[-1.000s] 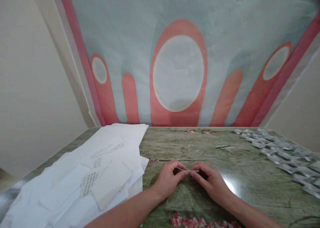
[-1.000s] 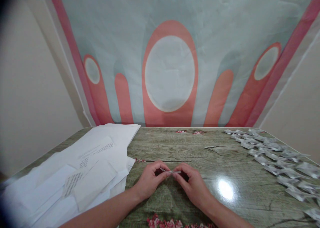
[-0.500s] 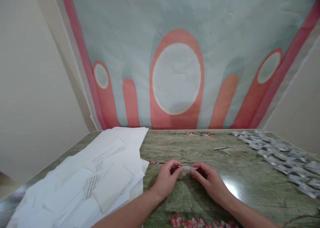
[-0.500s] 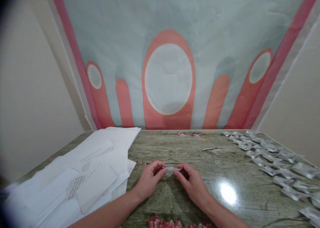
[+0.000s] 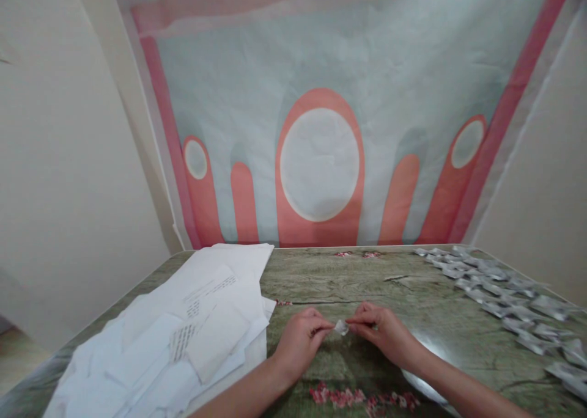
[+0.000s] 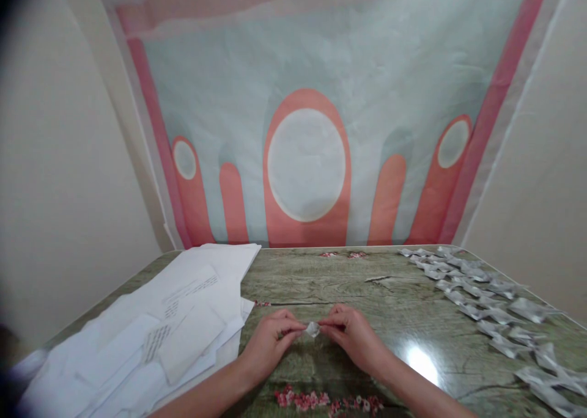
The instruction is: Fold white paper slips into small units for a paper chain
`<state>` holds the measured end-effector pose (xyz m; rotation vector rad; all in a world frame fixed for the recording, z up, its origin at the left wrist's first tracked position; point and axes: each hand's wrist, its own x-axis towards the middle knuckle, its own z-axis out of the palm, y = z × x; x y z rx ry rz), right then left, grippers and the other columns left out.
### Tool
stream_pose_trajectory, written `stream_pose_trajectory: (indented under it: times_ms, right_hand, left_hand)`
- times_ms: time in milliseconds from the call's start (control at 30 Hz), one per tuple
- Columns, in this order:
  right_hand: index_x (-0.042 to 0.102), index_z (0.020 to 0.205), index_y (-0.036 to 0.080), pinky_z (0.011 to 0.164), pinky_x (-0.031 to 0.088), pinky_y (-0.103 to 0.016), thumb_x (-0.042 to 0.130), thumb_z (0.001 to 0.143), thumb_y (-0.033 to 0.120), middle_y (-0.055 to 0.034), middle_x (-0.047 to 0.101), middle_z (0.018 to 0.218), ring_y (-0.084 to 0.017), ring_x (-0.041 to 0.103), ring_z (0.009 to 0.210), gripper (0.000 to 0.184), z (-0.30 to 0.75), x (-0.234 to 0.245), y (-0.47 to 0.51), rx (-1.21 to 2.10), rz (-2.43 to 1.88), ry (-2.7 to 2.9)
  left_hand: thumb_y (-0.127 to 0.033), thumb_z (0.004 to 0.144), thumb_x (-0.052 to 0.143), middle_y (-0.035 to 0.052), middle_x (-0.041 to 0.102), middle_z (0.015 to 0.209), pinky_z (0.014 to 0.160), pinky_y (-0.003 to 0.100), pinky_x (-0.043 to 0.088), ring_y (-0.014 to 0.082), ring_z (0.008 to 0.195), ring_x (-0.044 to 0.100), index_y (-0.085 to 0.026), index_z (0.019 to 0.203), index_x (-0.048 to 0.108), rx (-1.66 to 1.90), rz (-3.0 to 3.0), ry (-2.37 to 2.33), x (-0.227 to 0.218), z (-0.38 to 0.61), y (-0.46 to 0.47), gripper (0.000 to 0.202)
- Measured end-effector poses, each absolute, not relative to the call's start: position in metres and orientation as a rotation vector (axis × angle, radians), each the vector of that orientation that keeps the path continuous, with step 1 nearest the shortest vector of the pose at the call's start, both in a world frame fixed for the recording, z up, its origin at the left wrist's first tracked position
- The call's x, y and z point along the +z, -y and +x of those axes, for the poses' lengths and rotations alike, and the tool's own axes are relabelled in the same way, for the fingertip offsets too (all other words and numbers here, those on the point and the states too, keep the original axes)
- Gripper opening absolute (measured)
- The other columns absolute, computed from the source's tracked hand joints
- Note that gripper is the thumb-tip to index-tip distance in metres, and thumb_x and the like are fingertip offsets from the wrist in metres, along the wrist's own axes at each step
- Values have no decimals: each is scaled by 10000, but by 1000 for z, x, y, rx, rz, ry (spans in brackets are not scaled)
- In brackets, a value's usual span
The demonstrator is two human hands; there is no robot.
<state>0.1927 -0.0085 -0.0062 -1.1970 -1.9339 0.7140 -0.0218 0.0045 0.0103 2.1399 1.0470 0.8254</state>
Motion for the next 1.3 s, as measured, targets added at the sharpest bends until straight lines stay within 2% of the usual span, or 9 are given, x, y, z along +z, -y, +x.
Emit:
stream_pose_trajectory:
  times_ms: [433, 833, 1033, 1300]
  right_hand:
    - [733, 799, 237, 641, 408, -256, 516, 869, 316, -20, 581, 707, -170, 565, 703, 241, 186, -30, 39, 733, -1372, 2009]
    - [699, 868, 211, 645, 424, -271, 524, 862, 297, -24, 582, 723, -169, 567, 692, 196, 185, -34, 44, 638, -1364, 1984]
    - [646, 995, 199, 665, 448, -267, 550, 842, 264, -26, 579, 787, -163, 569, 718, 192, 193, -32, 46, 672, -1305, 1956]
    - [641, 998, 208, 666, 448, -264, 519, 867, 259, -25, 572, 794, -160, 567, 730, 186, 196, -35, 44, 665, -1275, 1937]
  left_hand:
    - [-191, 830, 574, 23, 641, 817, 724, 238, 429, 158, 778, 578, -236, 961, 713, 710, 2141, -1055, -12, -22, 18, 196]
    - [-226, 850, 555, 28, 631, 859, 744, 244, 428, 164, 811, 576, -236, 1038, 681, 716, 2170, -1020, -10, -24, 21, 227]
    - [-220, 824, 586, 30, 623, 879, 759, 252, 430, 166, 825, 574, -225, 1047, 669, 735, 2157, -1047, -10, -24, 22, 238]
    - [-208, 796, 621, 27, 616, 892, 770, 252, 431, 164, 837, 567, -224, 1036, 666, 765, 2147, -1035, -9, -25, 22, 244]
